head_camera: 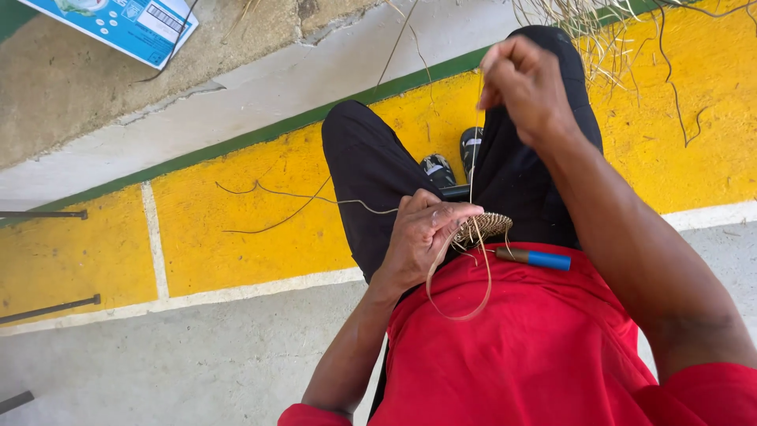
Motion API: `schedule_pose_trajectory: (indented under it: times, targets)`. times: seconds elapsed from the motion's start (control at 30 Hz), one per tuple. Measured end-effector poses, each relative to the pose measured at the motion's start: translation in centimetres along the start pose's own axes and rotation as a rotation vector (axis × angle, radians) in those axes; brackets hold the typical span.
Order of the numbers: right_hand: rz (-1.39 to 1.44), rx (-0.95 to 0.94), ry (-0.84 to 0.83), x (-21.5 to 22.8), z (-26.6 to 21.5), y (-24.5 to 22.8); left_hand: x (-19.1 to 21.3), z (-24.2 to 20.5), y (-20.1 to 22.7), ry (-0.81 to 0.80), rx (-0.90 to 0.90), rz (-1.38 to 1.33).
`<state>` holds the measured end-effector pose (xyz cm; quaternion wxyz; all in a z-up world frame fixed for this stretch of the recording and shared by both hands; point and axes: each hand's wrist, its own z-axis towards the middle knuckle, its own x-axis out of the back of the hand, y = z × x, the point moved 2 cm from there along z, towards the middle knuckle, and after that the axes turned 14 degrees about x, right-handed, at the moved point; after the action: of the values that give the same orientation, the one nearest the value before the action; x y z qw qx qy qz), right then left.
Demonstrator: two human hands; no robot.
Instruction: The person is weaving a small circular object, possibly a coaster, using dried plant fibers or straw.
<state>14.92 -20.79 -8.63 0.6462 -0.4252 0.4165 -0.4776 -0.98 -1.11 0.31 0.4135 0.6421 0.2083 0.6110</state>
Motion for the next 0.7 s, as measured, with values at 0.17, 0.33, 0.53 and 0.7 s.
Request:
schedule_pose_trajectory:
  times: [0.17,0.33,0.53,0.7]
  targets:
    - [0.066,-0.21,-0.294,-1.9,-3.6,-4.0,0.5,1.2,-1.1,0.027,0.047,-0.022]
    - [-0.167,-0.021,-0.246,-4.0,-10.0,-7.9,0.6,0.8,-0.7,-0.014,0.093,-0.067]
    - [-0.346,0.127,-0.21,-4.3,-7.2,-7.0,0.1,0.9,-1.0,0.026,0.117,-0.06]
    - [-0.239,0.167,0.047,-2.9,2.6,-4.5,-0.2,1.3,-0.3,0.008,0.09,-0.043]
